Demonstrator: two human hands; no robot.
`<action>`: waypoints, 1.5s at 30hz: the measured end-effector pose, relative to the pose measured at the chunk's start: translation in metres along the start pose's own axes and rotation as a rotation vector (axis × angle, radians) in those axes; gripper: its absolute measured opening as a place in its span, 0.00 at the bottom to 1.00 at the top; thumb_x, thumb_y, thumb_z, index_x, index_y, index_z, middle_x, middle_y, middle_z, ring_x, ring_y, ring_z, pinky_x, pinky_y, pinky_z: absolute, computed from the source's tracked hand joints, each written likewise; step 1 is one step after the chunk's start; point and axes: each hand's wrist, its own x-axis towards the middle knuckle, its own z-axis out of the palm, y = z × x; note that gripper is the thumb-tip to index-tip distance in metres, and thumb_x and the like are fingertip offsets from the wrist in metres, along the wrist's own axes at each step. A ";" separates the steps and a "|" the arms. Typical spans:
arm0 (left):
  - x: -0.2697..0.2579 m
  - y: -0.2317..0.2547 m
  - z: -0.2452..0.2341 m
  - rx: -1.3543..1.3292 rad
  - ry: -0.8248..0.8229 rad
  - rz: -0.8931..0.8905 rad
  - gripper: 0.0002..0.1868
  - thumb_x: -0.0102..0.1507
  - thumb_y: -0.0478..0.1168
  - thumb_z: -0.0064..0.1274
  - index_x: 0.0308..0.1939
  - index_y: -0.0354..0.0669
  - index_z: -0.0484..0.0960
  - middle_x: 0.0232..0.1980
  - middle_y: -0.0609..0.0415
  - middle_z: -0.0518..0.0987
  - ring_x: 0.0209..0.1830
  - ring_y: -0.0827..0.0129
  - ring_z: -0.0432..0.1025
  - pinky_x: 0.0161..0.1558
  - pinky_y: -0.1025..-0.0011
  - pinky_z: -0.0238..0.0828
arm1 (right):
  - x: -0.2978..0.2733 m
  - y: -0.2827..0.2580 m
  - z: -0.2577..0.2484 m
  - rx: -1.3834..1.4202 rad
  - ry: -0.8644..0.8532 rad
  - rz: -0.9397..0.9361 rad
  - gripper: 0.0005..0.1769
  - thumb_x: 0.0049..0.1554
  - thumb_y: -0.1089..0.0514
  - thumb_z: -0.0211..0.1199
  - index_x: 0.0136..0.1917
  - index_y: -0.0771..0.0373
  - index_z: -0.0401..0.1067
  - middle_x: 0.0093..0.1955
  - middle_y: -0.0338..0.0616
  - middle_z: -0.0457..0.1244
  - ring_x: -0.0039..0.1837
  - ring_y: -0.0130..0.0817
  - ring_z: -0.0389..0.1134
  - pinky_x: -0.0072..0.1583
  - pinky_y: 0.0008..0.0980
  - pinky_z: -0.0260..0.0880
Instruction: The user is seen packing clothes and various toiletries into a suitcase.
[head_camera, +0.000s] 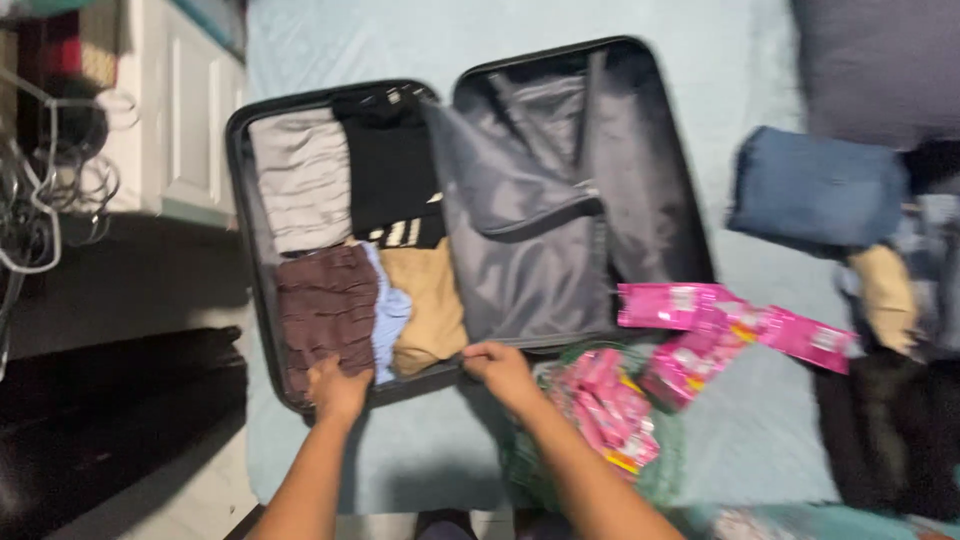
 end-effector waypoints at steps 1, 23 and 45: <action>-0.004 0.019 -0.019 0.003 0.000 -0.009 0.40 0.51 0.51 0.72 0.62 0.35 0.76 0.67 0.32 0.69 0.69 0.41 0.63 0.70 0.51 0.55 | 0.016 0.009 0.029 -0.002 -0.008 0.005 0.16 0.53 0.59 0.68 0.54 0.66 0.80 0.45 0.40 0.72 0.48 0.25 0.70 0.52 0.26 0.70; 0.058 0.000 -0.072 -0.377 -0.298 -0.211 0.13 0.66 0.43 0.48 0.49 0.44 0.83 0.36 0.45 0.83 0.30 0.51 0.80 0.34 0.59 0.77 | 0.080 -0.025 0.263 -0.399 0.490 -0.081 0.35 0.28 0.48 0.83 0.40 0.78 0.74 0.46 0.68 0.68 0.51 0.61 0.71 0.53 0.49 0.72; -0.035 0.182 -0.005 -0.492 -0.257 0.555 0.15 0.55 0.37 0.59 0.46 0.44 0.83 0.45 0.51 0.81 0.40 0.61 0.77 0.43 0.66 0.74 | -0.059 -0.041 -0.122 0.958 0.317 -0.040 0.45 0.38 0.59 0.64 0.70 0.68 0.65 0.59 0.55 0.67 0.58 0.54 0.70 0.63 0.58 0.70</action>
